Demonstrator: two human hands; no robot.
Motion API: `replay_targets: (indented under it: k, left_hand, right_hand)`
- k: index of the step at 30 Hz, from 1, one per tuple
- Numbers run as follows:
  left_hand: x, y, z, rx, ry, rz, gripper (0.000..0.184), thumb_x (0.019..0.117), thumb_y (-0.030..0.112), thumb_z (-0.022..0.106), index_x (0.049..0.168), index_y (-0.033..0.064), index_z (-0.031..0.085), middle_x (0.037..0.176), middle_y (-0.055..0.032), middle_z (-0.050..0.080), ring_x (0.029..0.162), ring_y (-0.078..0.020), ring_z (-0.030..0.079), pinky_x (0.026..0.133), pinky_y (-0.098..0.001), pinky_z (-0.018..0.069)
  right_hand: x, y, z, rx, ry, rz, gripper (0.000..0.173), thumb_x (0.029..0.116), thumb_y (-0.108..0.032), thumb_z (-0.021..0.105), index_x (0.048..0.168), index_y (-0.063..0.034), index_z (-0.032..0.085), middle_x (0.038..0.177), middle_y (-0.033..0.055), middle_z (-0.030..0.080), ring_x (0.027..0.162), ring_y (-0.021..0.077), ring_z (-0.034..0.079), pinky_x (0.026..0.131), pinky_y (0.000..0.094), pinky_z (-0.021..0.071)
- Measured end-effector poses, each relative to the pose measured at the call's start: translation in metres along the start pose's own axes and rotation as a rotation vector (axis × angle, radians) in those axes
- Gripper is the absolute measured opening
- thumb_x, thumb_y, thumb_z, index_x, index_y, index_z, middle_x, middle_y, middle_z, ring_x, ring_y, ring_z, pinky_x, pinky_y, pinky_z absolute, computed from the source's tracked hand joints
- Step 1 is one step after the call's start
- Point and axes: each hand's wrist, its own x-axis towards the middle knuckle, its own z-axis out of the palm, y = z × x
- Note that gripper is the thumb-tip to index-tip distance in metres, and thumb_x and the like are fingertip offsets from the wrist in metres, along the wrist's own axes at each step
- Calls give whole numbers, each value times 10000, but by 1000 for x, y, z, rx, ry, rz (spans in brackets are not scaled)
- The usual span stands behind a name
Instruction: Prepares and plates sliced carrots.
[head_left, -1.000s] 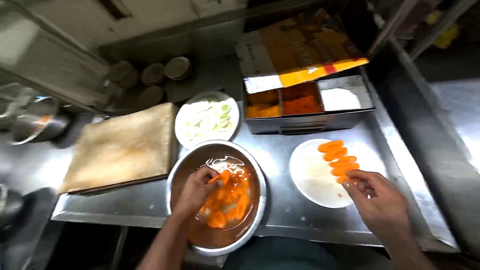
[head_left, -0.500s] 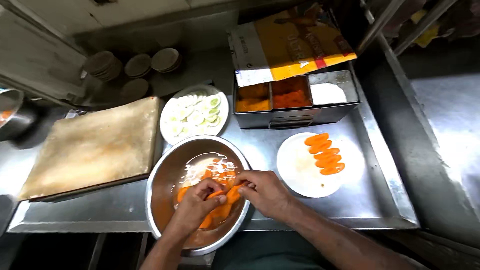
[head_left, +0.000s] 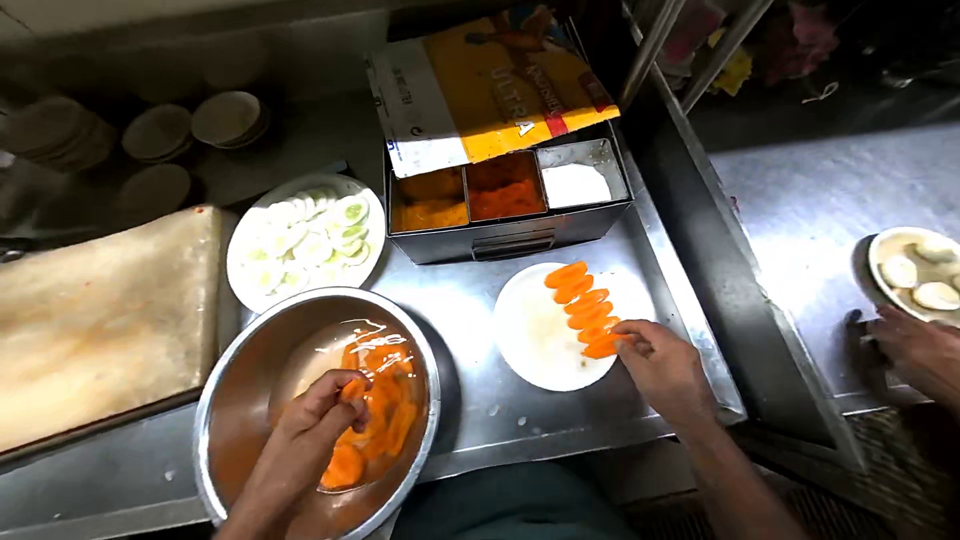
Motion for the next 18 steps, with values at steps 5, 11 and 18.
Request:
replay_targets:
  k: [5,11,18]
  left_hand:
    - [28,61,59,534,-72,187,91,890,157,713,949,90,696,901,-19,665,697,-116,623,620,-328,551]
    - [100,85,151,1122,-403,129,198,1012,134,605,1178,43,664,1180,-182,632,1023,-340,680,869,-512,576]
    - [132,75,180,1266,-467,76,211,1034,97,556,1210,36,655,1217,-194,621,1075,-358,668,906,-500,567]
  right_hand:
    - [-1,0,3,-54,-1,35,95,927,-93,714,1014,-84,751,878,85,665,700,204,632,641,424,550]
    - [-1,-7,3,-84,29,53,91,906,-79,728,994,-85,751,864,89,671,684,205,632,629,418,544]
    - [-4,1,7,-8,63,49,108,878,-84,715,982,-87,746,862,73,655,685,180,640,627,379,567]
